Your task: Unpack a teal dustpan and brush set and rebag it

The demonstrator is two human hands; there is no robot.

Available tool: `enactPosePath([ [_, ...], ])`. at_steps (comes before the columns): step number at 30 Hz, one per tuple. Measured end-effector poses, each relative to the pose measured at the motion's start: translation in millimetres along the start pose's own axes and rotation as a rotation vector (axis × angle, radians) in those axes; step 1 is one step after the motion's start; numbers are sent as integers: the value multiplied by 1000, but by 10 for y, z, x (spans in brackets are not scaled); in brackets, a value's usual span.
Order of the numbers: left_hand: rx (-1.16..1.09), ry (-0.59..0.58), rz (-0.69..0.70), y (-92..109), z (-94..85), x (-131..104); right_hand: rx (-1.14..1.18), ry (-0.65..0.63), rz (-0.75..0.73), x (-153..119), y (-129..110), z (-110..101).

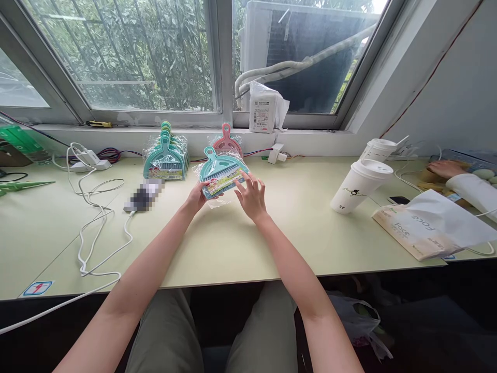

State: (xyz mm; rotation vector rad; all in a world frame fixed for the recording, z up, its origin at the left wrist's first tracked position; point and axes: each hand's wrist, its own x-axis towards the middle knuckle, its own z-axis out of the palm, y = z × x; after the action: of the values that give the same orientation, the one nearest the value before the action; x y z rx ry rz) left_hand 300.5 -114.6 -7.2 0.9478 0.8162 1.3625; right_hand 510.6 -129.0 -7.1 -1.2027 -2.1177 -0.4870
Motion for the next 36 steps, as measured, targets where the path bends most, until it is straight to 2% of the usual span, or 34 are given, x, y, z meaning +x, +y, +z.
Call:
enactPosePath([
  [5, 28, -66, 28, -17, 10, -14, 7, 15, 10, 0, -19, -10],
  [11, 48, -114, 47, -33, 17, -28, -56, -78, 74, 0, -88, -34],
  [16, 83, -131, 59, -39, 38, -31, -70, -6, 79, -10, -129, -30],
  [30, 14, -10, 9, -28, 29, -9, -49, 42, 94, -4, -82, 6],
  [36, 12, -30, 24, -33, -8, 6, -33, 78, 124, -2, 15, 11],
])
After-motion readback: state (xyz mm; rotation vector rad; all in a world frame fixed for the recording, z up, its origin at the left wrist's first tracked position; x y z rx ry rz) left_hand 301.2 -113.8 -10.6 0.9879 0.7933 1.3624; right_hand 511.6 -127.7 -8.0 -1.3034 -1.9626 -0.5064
